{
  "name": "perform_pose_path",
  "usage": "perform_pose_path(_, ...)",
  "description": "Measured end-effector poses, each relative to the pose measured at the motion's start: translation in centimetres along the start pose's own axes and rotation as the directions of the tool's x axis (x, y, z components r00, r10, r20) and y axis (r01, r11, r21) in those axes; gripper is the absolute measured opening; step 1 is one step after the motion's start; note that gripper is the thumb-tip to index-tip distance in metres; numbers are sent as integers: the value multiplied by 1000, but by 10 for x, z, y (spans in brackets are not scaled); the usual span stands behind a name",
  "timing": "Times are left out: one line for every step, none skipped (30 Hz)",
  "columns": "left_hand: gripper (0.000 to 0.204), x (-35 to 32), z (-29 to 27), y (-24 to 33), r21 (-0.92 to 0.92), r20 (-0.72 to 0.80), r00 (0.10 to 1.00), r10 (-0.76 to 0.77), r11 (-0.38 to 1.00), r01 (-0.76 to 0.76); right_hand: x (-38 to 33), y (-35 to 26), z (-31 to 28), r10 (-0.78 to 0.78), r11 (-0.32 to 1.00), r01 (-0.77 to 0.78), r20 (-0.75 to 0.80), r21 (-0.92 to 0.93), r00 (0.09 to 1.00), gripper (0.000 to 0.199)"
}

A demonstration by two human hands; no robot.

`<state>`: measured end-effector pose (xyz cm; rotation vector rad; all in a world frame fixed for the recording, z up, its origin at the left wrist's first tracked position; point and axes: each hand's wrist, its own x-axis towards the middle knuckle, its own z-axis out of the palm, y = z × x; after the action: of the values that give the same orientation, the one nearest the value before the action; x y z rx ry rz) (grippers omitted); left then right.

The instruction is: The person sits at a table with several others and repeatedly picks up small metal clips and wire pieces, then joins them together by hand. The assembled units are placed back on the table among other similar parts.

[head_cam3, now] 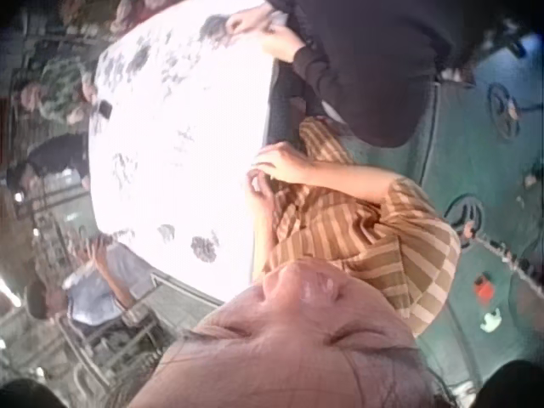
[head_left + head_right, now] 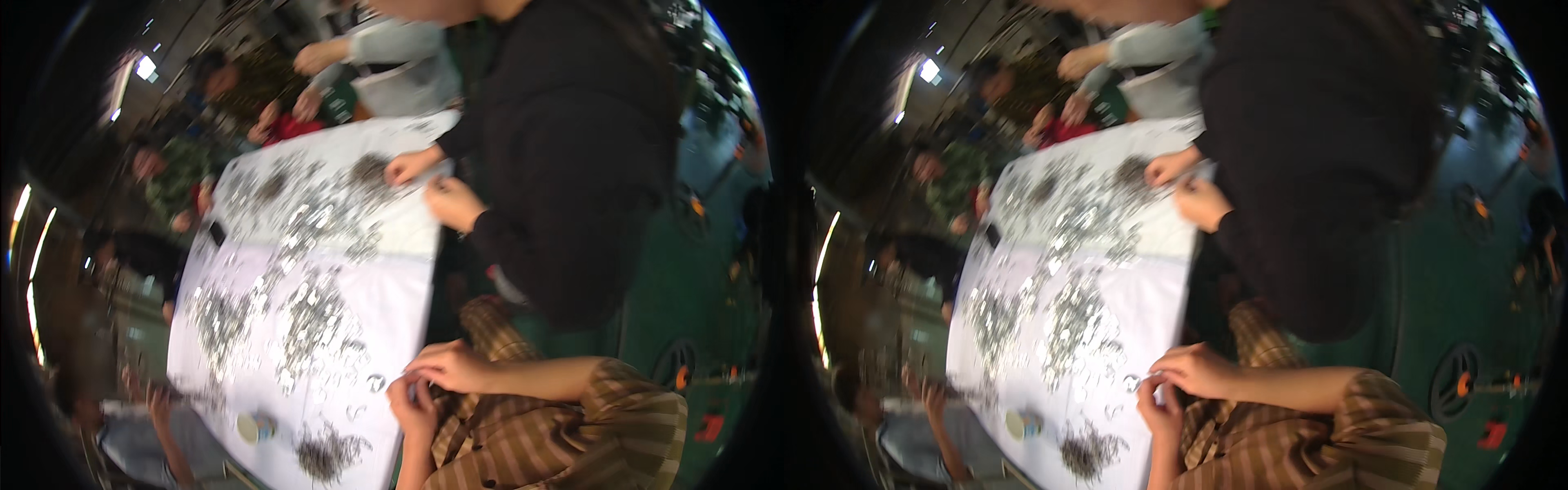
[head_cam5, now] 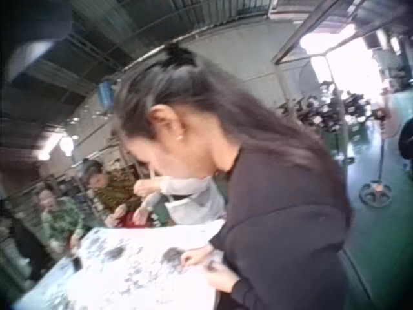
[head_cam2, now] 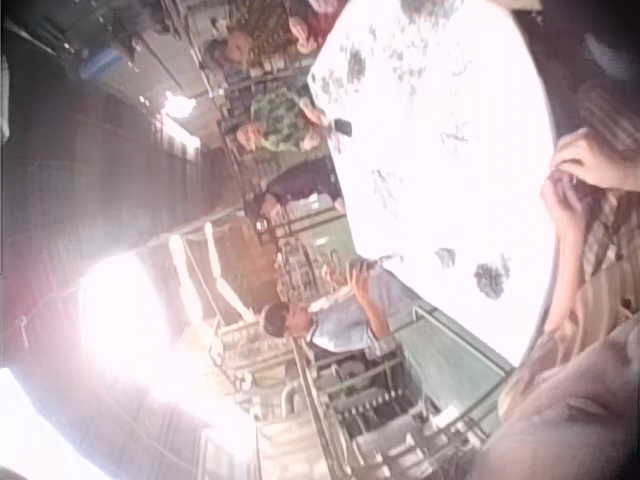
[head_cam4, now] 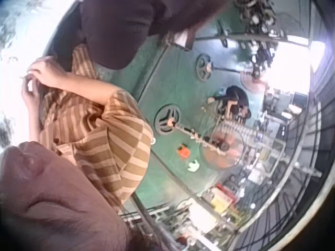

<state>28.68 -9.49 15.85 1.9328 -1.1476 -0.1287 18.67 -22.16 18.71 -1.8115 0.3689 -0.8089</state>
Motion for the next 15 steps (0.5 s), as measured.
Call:
perform_pose_path(14, 0, -4, 1, -5, 55, 998, -18, 1000, 19, 0, 4, 0, 4, 1000, -4, 17, -2, 1000, 18)
perform_pose_path(16, 4, -7, 2, -28, 111, 993, -34, 999, 37, 1, 3, -2, 0, 1000, 0, 20, -18, 1000, 18)
perform_pose_path(16, 11, -12, 2, -51, 109, 994, -25, 998, 30, 2, 4, -4, -4, 1000, 5, 20, -29, 1000, 18)
perform_pose_path(16, 19, -16, 2, -80, 106, 994, -6, 997, 15, 1, 1, -6, -23, 998, 23, 9, -52, 1000, 19)
perform_pose_path(16, 26, -21, -1, -109, 108, 994, 14, 994, -3, 1, -1, -7, -36, 997, 36, -2, -69, 999, 19)
perform_pose_path(23, 35, -30, -10, -57, 97, 994, -43, 997, 49, 0, -2, -10, -43, 995, 41, -17, -94, 999, 20)
perform_pose_path(28, 46, -35, -31, -16, -6, 1000, -19, 1000, 19, -1, -3, -11, -38, 995, 36, -26, -92, 999, 20)
perform_pose_path(33, 57, -43, -51, 75, -80, 995, -56, 995, 63, -2, -3, -12, -37, 996, 34, -34, -82, 999, 20)
perform_pose_path(41, 68, -48, -81, 236, -142, 990, -23, 970, 56, -3, -3, -12, -37, 997, 34, -40, -74, 999, 20)
perform_pose_path(53, 80, -49, -104, 338, -217, 975, -46, 933, 120, -3, -7, -13, -15, 998, 12, -31, -65, 999, 20)
perform_pose_path(68, 91, -53, -126, 327, -230, 963, -138, 921, 211, -2, -8, -12, -17, 998, 16, -21, -62, 1000, 20)
perform_pose_path(72, 102, -51, -139, 372, -251, 955, -161, 894, 248, -3, -7, -10, -17, 998, 16, -16, -60, 1000, 20)
perform_pose_path(76, 116, -49, -149, 413, -268, 946, -180, 866, 282, -4, -7, -10, -16, 998, 15, -15, -61, 1000, 20)
perform_pose_path(80, 128, -51, -157, 454, -291, 936, -197, 833, 317, -4, -7, -10, -21, 997, 21, 4, -70, 1000, 19)
perform_pose_path(83, 139, -47, -162, 473, -253, 933, -254, 809, 349, -5, -6, -10, -22, 996, 24, 18, -85, 1000, 19)
